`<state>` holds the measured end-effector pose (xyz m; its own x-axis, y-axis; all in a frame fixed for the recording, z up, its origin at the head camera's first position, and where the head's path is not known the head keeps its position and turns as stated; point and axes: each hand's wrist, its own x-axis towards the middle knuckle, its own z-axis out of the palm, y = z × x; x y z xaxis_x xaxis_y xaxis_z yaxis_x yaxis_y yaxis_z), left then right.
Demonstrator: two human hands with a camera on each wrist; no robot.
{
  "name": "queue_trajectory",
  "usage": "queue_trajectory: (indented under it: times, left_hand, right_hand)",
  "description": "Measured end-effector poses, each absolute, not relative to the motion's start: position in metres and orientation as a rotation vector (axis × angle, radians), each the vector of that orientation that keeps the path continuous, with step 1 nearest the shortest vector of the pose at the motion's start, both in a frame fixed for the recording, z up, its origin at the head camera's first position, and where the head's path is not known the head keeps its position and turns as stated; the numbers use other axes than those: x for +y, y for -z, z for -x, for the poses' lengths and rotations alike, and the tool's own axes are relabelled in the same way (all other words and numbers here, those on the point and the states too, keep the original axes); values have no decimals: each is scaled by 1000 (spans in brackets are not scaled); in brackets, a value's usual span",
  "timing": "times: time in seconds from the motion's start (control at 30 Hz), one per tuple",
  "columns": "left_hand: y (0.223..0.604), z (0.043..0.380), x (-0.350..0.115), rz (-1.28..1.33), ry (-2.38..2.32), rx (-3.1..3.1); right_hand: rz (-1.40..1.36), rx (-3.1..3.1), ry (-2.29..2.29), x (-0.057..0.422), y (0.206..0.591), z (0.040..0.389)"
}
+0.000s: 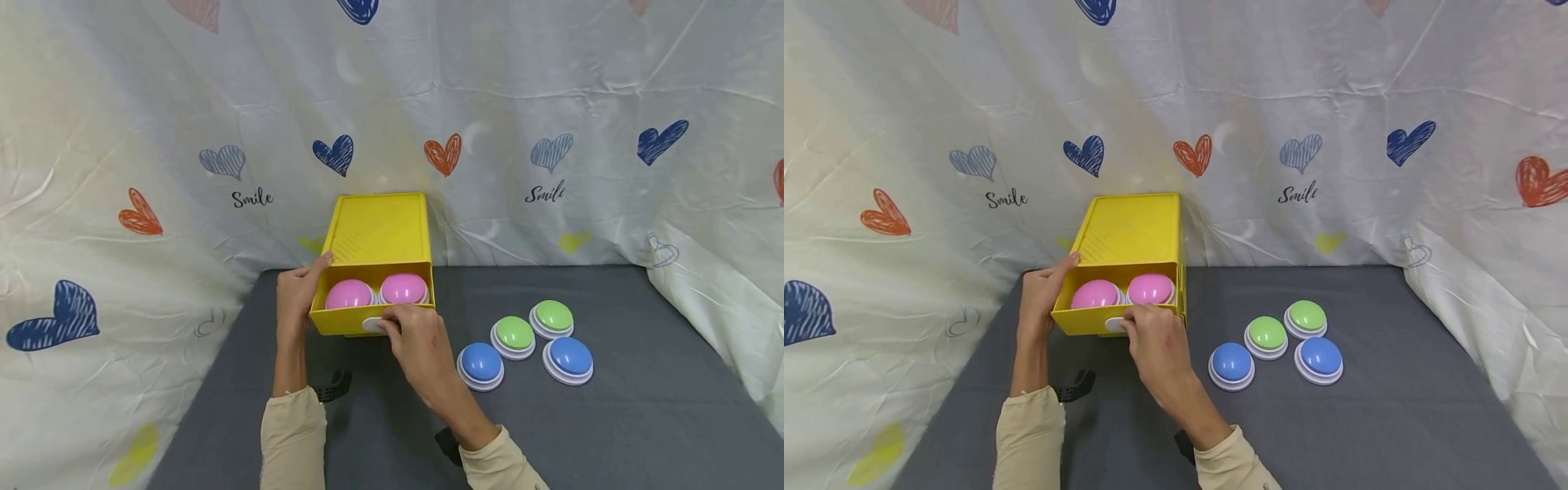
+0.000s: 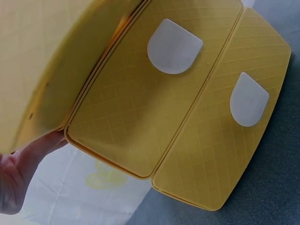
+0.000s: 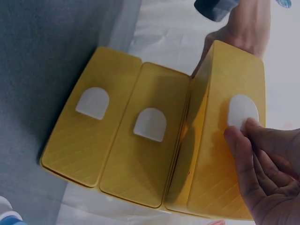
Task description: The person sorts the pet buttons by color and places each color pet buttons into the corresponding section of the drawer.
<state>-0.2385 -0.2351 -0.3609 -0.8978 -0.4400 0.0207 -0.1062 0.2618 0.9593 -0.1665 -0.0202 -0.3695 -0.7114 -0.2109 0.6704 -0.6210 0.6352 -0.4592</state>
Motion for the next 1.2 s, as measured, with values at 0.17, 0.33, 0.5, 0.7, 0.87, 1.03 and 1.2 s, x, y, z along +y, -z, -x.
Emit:
queue_trajectory:
  times: [0.17,0.33,0.5,0.7,0.87,1.03,1.2]
  left_hand:
    - [361,238,-236,-486,1669,-2266]
    - [362,238,-237,-481,1680,-2265]
    - [348,227,-229,-455,1702,-2263]
    - [360,235,-235,-458,1732,-2234]
    - [363,237,-236,-462,1727,-2220]
    - [362,238,-237,-454,1740,-2215]
    - [361,238,-236,-480,1749,-2214]
  right_hand:
    - [-631,-2287,-941,-22,370,177]
    - [-619,-2278,-921,-24,370,185]
    - [-616,-2283,-907,-25,371,191]
    - [-605,-2299,-934,-27,371,196]
    - [-610,-2290,-946,-28,371,199]
    - [-608,-2270,-924,-29,371,203]
    - [-589,-2279,-910,-31,370,207]
